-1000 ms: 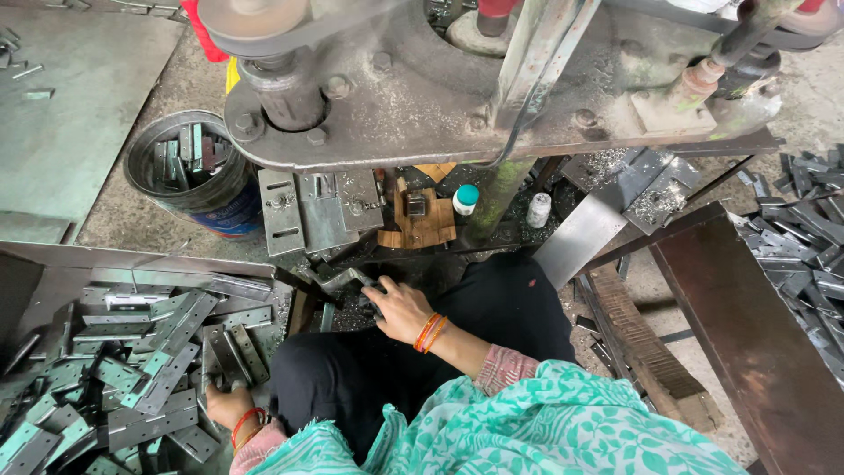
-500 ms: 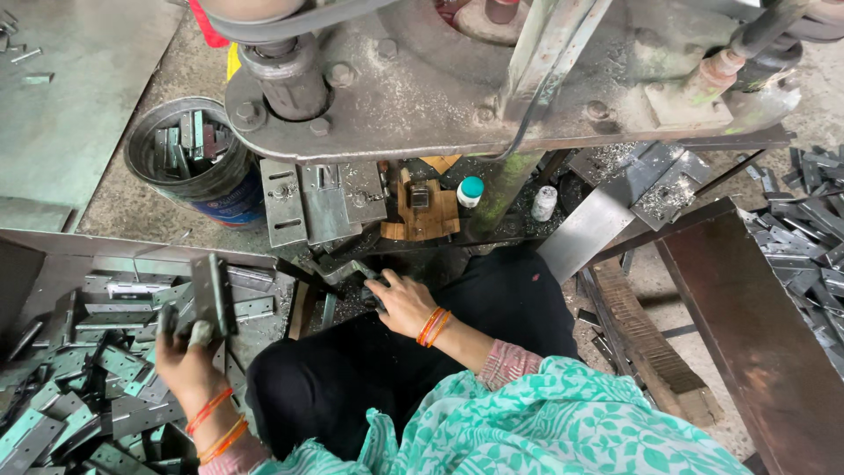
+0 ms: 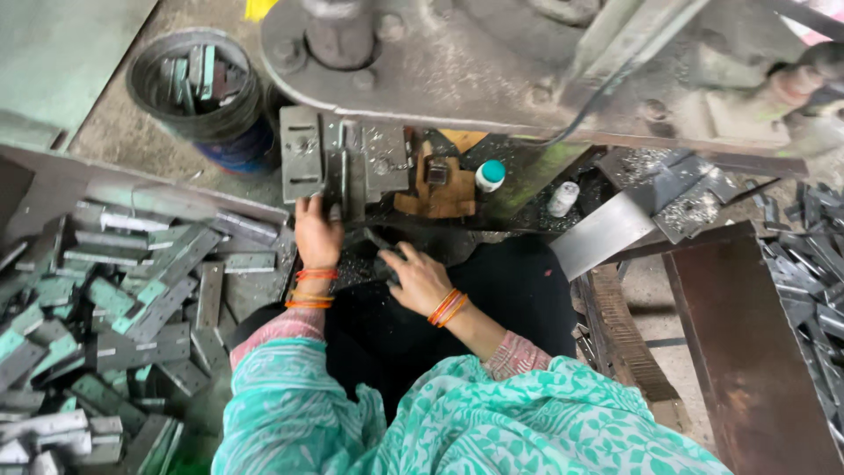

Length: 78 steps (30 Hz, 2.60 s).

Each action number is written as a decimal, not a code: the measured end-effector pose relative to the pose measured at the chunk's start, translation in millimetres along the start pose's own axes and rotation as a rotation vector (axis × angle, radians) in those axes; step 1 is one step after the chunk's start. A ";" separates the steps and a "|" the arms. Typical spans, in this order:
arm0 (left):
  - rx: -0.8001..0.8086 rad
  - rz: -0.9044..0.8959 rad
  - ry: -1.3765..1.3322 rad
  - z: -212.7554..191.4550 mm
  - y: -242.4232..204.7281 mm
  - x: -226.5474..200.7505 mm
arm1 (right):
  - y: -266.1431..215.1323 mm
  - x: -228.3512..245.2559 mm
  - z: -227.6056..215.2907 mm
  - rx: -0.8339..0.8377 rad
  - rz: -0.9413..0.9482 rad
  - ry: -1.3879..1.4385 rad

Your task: The person sits on the floor and repeatedly places metal brackets into a press machine, activates the press, and removes the processed pieces. The person handles the metal parts by hand and places them into a pile nearby.

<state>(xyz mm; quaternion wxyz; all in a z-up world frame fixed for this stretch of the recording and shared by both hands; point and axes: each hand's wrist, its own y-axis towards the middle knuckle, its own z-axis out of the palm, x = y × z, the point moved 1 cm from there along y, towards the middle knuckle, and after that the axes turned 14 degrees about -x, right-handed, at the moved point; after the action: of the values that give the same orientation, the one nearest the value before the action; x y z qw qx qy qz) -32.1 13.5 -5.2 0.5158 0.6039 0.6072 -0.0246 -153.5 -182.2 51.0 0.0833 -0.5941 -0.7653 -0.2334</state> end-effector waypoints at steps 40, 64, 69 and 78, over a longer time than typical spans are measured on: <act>0.215 0.250 0.513 48.5 37.0 -10.8 | -57.9 -15.8 28.9 0.410 0.209 -0.096; 0.295 0.267 0.510 70.8 35.9 2.4 | -72.4 -25.2 42.8 0.484 0.183 -0.109; 0.274 0.252 0.542 72.8 48.0 -3.9 | -35.8 -17.8 -2.0 0.412 0.092 -0.072; 0.291 0.223 0.551 87.3 74.6 -2.0 | -70.6 -24.4 52.4 0.477 0.208 -0.108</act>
<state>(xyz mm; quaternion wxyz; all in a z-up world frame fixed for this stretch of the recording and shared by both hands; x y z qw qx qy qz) 76.1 -24.8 -0.4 0.2401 0.7179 0.6442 0.1098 -205.8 -192.5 -23.1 0.2037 -0.6448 -0.7367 -0.0044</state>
